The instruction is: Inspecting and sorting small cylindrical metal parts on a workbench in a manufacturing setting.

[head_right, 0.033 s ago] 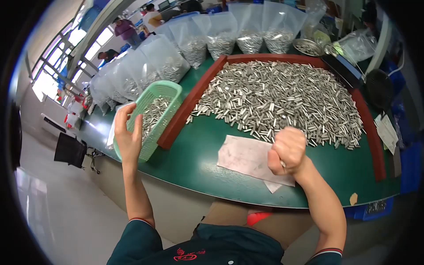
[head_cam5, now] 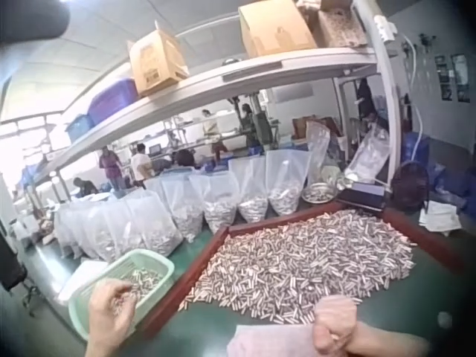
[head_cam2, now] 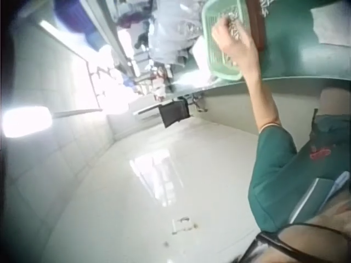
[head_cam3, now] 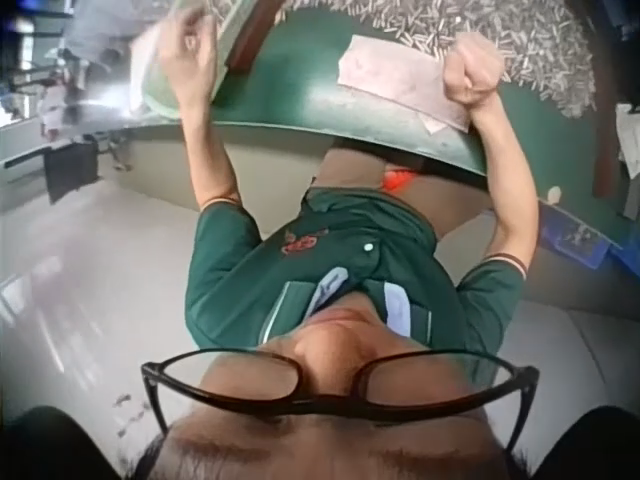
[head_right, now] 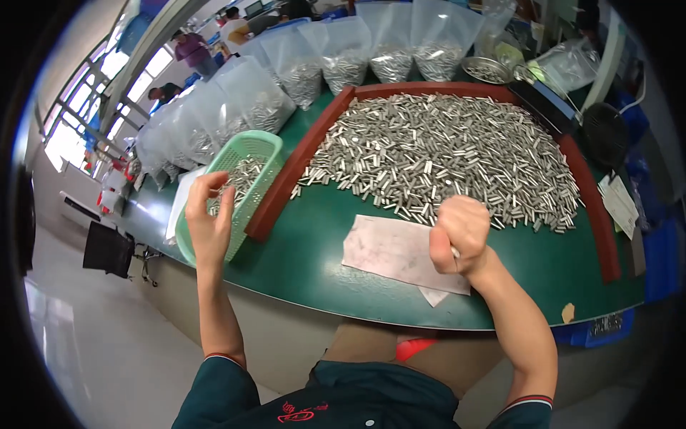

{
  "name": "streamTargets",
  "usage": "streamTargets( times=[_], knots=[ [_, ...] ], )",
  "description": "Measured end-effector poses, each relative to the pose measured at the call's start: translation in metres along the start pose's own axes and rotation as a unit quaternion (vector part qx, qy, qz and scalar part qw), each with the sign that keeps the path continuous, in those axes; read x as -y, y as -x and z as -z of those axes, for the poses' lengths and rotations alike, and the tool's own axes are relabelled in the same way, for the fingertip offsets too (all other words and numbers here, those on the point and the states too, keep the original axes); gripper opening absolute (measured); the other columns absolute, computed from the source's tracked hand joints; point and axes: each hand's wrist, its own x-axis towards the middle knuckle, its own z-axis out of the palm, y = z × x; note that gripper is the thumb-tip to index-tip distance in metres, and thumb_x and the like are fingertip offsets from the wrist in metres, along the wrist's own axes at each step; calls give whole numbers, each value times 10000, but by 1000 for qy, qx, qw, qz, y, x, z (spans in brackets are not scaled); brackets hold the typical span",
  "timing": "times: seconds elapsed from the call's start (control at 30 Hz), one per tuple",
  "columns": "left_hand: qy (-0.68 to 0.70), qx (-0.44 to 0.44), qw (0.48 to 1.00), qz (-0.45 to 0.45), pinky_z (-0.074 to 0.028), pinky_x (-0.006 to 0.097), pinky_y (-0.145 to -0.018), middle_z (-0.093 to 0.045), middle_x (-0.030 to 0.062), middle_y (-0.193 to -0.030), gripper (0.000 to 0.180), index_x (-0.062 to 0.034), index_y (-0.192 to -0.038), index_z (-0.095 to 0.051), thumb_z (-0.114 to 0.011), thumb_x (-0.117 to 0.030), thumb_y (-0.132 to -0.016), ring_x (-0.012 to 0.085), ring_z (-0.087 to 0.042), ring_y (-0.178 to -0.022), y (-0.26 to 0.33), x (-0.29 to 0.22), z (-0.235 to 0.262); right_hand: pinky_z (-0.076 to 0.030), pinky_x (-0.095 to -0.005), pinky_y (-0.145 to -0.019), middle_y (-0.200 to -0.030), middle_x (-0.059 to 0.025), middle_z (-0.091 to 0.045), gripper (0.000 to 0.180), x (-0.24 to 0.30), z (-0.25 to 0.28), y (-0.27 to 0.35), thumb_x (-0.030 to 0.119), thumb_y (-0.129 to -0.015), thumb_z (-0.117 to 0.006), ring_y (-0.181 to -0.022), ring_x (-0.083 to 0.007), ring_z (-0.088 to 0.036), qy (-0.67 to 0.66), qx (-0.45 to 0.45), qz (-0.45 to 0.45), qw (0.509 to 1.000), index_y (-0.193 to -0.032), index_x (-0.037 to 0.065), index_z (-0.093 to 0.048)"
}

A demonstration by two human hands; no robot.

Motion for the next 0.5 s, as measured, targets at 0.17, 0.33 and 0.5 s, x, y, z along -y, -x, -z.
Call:
streamTargets(
  times=[0.17, 0.33, 0.5],
  knots=[
    [184, 278, 940, -76, -393, 266, -567, -518, 59, -701, 89, -8, -744, -561, -622, -8, -680, 173, -495, -660, 12, -46, -70, -199, -272, -390, -442, -21, -290, 335, 0, 4, 1, 124, -804, -373, -390, -103, -260, -229, -138, -281, 922, -489, 49, -285],
    [224, 350, 897, -152, -410, 326, -599, -520, 78, -695, 88, -11, -733, -565, -618, -18, -663, 234, -510, -686, 23, -65, -125, -191, -239, -379, -426, 7, -271, 386, 6, 1, -4, 199, -864, -333, -385, -84, -210, -478, -142, -448, 742, -499, 86, -279],
    [228, 309, 905, -183, -396, 346, -619, -495, 91, -734, 107, -8, -736, -550, -609, -1, -647, 267, -476, -710, 28, -74, -152, -175, -229, -366, -420, 19, -278, 387, 3, -15, -3, 183, -868, -347, -367, -67, -201, -504, -90, -539, 669, -496, 95, -286]
  ],
)
